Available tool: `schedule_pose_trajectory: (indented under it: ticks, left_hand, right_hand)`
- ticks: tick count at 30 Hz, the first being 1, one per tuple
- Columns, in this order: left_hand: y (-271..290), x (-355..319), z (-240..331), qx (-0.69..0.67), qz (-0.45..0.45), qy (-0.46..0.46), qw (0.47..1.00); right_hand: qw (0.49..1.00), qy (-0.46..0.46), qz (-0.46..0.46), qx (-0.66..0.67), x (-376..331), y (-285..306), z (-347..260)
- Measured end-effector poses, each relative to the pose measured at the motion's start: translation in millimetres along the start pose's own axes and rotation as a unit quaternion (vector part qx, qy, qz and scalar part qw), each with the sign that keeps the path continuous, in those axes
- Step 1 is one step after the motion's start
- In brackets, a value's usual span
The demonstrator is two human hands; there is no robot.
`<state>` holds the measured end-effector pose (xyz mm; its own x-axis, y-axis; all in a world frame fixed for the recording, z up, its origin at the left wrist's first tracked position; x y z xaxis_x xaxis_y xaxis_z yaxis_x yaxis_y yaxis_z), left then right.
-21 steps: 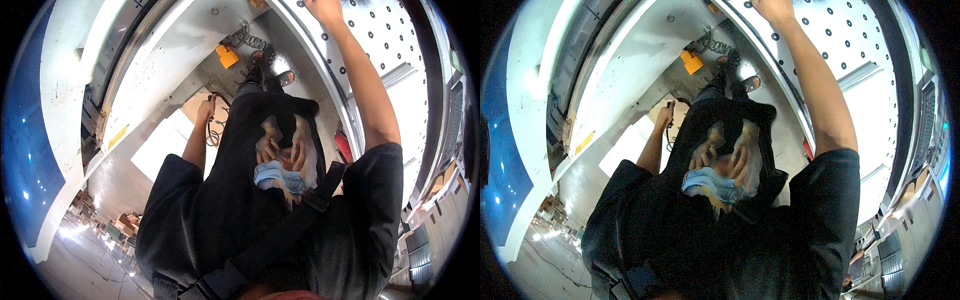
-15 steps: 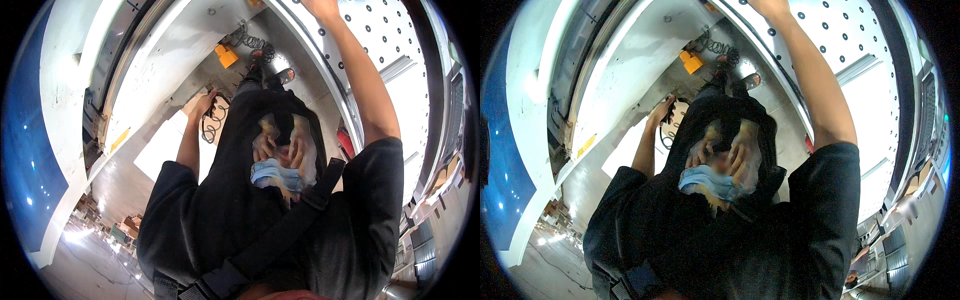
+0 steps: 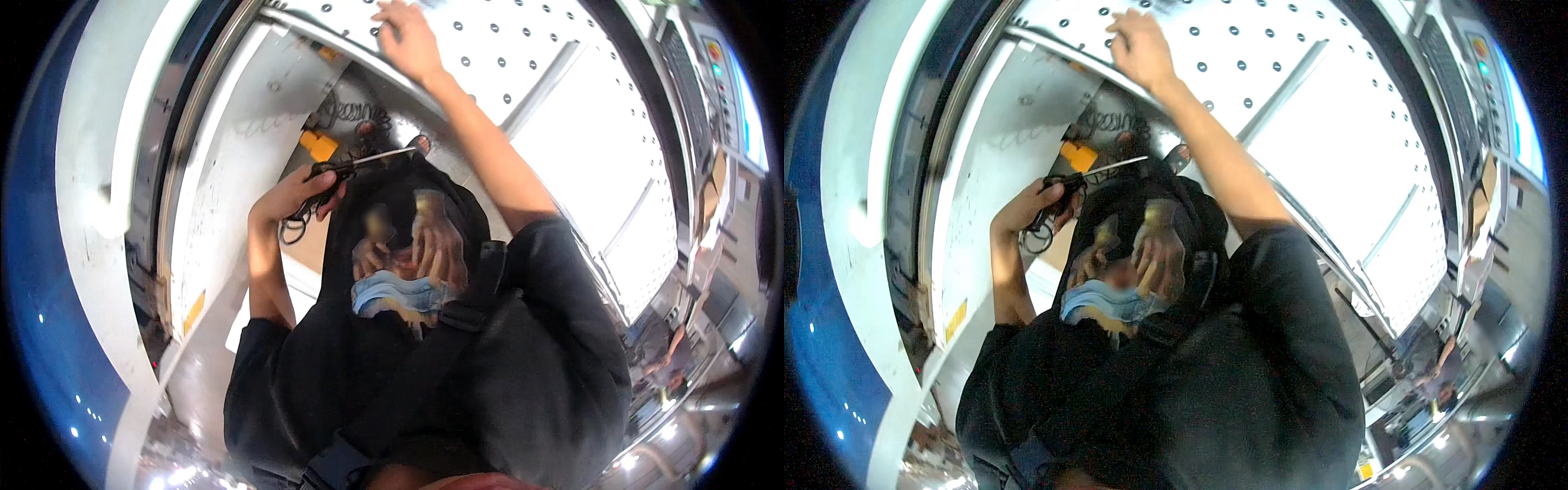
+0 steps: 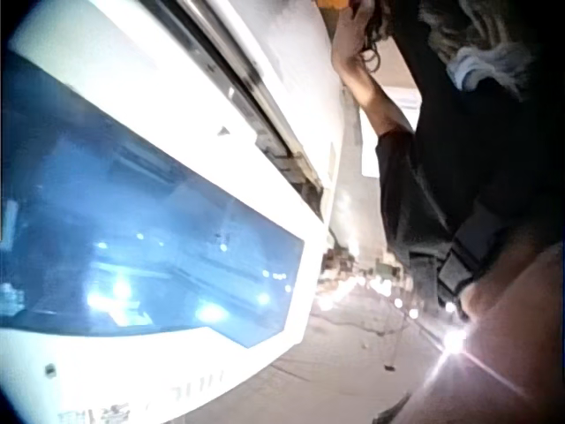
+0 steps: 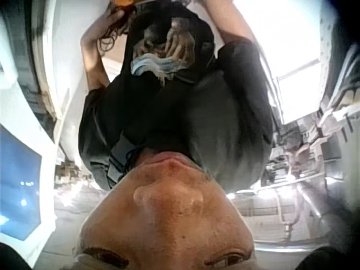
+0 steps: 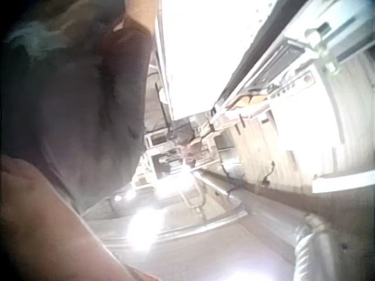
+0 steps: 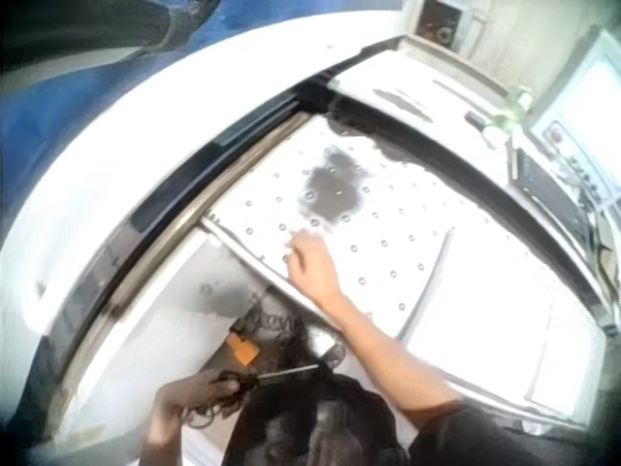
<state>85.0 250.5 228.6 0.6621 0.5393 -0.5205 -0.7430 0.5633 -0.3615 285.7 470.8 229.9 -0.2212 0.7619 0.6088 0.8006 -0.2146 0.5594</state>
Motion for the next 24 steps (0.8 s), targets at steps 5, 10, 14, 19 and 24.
schedule_pose_trajectory:
  ticks: [5, 10, 14, 19, 24]
  left_hand:
    - [-17, -1, 45, 0.03, -0.025, -0.028, 0.999]
    - [-34, 7, 84, 0.072, -0.068, -0.022, 0.995]
    - [-54, 27, 105, 0.129, -0.084, -0.038, 0.987]
    - [-66, 37, 109, 0.17, -0.149, 0.01, 0.974]
    - [-91, 44, 111, 0.345, -0.244, -0.009, 0.906]
  right_hand:
    - [0.991, -0.108, -0.081, 0.024, -48, 27, -23]
    - [0.988, -0.118, -0.098, 0.011, -74, 49, -33]
    - [0.985, -0.131, -0.105, -0.024, -84, 60, -49]
    - [0.888, -0.353, -0.086, 0.28, -103, 96, -58]
    - [0.783, -0.443, 0.035, 0.436, -131, 175, -63]
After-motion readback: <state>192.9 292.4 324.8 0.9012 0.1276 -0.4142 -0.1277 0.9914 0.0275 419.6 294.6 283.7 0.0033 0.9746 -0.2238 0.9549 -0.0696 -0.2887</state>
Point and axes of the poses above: each hand's wrist, its own x-axis towards the middle knuckle, its own y-axis out of the back of the hand, z = x × y, the point moved 7 cm from there along x, towards the middle knuckle
